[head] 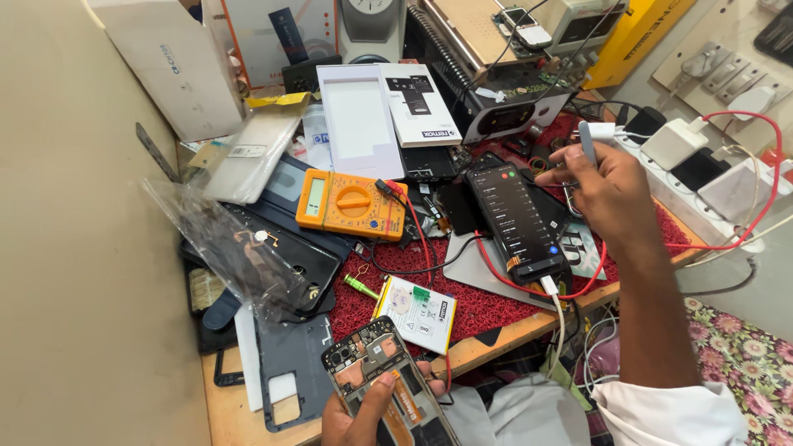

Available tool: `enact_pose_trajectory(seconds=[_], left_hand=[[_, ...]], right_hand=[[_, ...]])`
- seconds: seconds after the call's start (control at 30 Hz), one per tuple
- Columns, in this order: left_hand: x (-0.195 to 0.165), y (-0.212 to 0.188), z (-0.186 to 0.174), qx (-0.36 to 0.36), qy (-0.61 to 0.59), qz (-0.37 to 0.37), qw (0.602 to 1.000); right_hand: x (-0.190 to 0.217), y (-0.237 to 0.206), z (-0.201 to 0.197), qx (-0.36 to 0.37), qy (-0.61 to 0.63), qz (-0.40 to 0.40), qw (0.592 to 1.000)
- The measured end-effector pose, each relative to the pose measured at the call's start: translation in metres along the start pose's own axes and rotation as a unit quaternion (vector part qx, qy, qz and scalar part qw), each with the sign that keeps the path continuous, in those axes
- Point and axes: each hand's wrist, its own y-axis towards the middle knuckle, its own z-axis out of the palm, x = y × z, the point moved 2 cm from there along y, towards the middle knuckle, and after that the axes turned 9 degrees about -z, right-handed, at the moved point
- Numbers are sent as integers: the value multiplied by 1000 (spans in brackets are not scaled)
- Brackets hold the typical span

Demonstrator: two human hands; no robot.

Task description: The person tests a smartphone by navigating its interface and dialing a number. They then remove the battery and use tweezers to detach the motherboard from the phone chassis.

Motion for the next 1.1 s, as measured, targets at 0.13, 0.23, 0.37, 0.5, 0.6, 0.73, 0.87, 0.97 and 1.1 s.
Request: enact_pose_trajectory(seconds=[0.13, 0.23, 0.37, 0.5, 0.6, 0.73, 0.87, 0.97, 1.1], left_hand=[[1, 0, -2, 12, 1, 2, 1000], [2, 0, -3, 29, 5, -2, 1000], [3, 0, -3, 31, -3, -4, 999], [4, 2, -3, 28, -3, -3, 1000], [5, 2, -3, 20, -8, -9, 1000], [7, 3, 2, 32, -43, 14, 998], [8, 0, 9, 79, -86, 35, 993], [7, -8, 10, 58, -67, 31, 996], [4, -15, 15, 76, -63, 25, 995]], right_hand=[[-2, 0, 2, -5, -43, -7, 999], [-1, -1, 3, -9, -67, -8, 998], [2, -4, 2, -11, -71, -7, 997], [12, -8, 5, -19, -63, 7, 998], [27, -17, 11, -21, -40, 3, 999], [49, -41, 19, -16, -1, 18, 1000], [69, -69, 29, -7, 31, 41, 999], [76, -98, 45, 23, 79, 64, 995], [72, -139, 66, 126, 15, 17, 992]])
